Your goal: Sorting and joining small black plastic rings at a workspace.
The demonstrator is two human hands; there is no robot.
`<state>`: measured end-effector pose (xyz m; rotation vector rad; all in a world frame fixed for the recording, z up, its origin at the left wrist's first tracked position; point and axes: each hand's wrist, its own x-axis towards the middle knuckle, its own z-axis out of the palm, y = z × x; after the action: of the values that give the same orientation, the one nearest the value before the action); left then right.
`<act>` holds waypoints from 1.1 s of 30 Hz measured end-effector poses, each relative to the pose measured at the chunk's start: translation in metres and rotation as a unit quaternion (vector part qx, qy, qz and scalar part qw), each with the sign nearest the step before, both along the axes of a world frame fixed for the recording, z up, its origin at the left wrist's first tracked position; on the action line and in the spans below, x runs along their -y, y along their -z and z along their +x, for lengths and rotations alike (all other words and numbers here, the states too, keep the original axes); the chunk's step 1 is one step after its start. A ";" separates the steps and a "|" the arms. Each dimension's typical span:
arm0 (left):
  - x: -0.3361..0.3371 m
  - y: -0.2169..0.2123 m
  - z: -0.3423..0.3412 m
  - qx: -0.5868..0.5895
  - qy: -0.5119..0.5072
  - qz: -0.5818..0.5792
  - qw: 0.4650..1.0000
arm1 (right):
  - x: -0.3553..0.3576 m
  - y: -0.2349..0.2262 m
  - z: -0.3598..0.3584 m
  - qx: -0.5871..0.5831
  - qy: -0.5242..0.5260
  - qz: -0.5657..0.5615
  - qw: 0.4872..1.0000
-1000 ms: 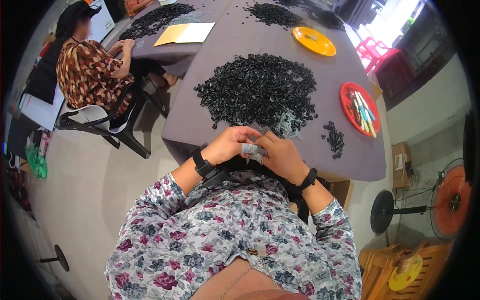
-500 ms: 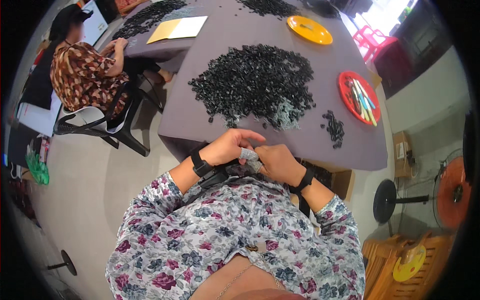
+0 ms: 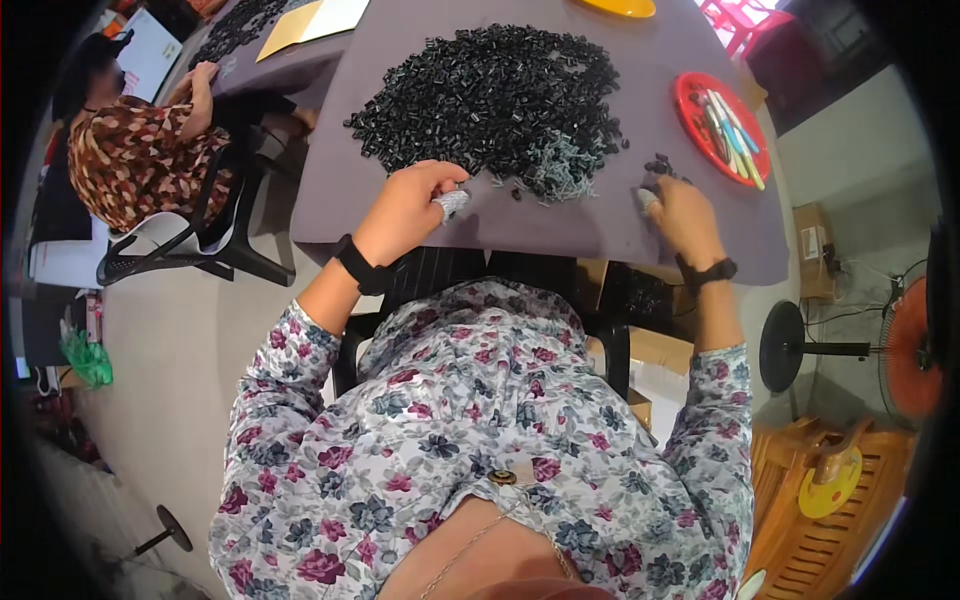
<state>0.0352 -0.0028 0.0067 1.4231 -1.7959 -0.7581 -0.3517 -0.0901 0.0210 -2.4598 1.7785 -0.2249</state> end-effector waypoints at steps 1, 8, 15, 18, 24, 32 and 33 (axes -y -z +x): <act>0.002 -0.004 -0.003 0.022 0.021 -0.001 1.000 | 0.008 0.001 -0.004 -0.023 0.013 0.008 1.000; 0.033 -0.003 -0.036 0.145 0.127 -0.103 0.976 | 0.017 0.001 0.009 0.133 -0.059 -0.029 0.989; 0.053 -0.002 -0.060 0.317 0.191 -0.039 0.928 | 0.025 0.021 -0.020 0.108 -0.056 -0.026 0.992; 0.053 0.002 -0.059 0.329 0.181 -0.038 0.926 | 0.002 0.007 0.003 0.176 -0.090 -0.037 0.980; 0.050 0.004 -0.055 0.340 0.174 -0.079 0.921 | -0.033 0.017 0.072 0.259 -0.194 0.005 0.946; 0.044 0.013 -0.033 0.320 0.115 -0.103 0.935 | -0.034 0.036 0.110 0.232 -0.188 -0.016 0.954; 0.045 0.012 -0.031 0.310 0.109 -0.097 0.939 | -0.035 0.036 0.111 0.227 -0.181 -0.008 0.957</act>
<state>0.0042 -0.0476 -0.0057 1.4385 -2.4613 -0.2198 -0.2409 -0.0555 -0.0152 -2.4254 1.1284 -0.7031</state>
